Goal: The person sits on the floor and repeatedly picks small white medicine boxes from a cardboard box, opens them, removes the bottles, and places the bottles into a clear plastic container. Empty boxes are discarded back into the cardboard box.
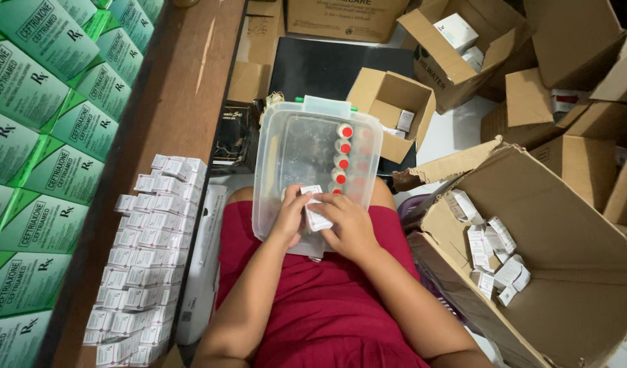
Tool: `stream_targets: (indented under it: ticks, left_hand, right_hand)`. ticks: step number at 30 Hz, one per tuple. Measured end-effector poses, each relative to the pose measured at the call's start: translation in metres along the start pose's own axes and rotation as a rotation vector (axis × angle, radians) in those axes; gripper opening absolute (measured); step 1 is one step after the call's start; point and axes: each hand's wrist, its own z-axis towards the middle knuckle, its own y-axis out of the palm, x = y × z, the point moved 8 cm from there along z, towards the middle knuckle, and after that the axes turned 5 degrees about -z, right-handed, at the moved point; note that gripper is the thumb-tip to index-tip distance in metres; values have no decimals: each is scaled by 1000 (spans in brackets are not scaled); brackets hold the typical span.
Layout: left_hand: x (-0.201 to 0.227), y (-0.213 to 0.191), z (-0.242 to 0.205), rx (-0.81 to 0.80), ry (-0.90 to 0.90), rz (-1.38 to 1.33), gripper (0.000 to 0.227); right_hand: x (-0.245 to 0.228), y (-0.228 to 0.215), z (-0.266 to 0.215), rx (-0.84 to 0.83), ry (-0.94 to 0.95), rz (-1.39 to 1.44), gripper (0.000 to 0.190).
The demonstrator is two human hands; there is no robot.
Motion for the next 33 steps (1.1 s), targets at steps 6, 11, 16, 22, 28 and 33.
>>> stream_targets:
  ticks: [6,11,16,22,28,33]
  left_hand:
    - [7,2,-7,-6,-85,-98,24]
    - [-4,9,-20,-38,-301,40,43]
    - [-25,7,-7,-87,-349,164,60]
    - [4,-34,16,303,154,470,54]
    - [1,7,30,-3,244,1331,51]
    - [-28,31,20,-266,-466,1919,48]
  right_hand:
    - [20,-6,-6,200,121,343,38]
    - [26,0,-8,174,155,235,32]
    - [38,-2,-10,283,84,199,29]
    - [77,-2,-19,459,284,476,13]
    - [89,-12,-15,486,335,475,7]
    - [77,-20,-8,461,276,297,5]
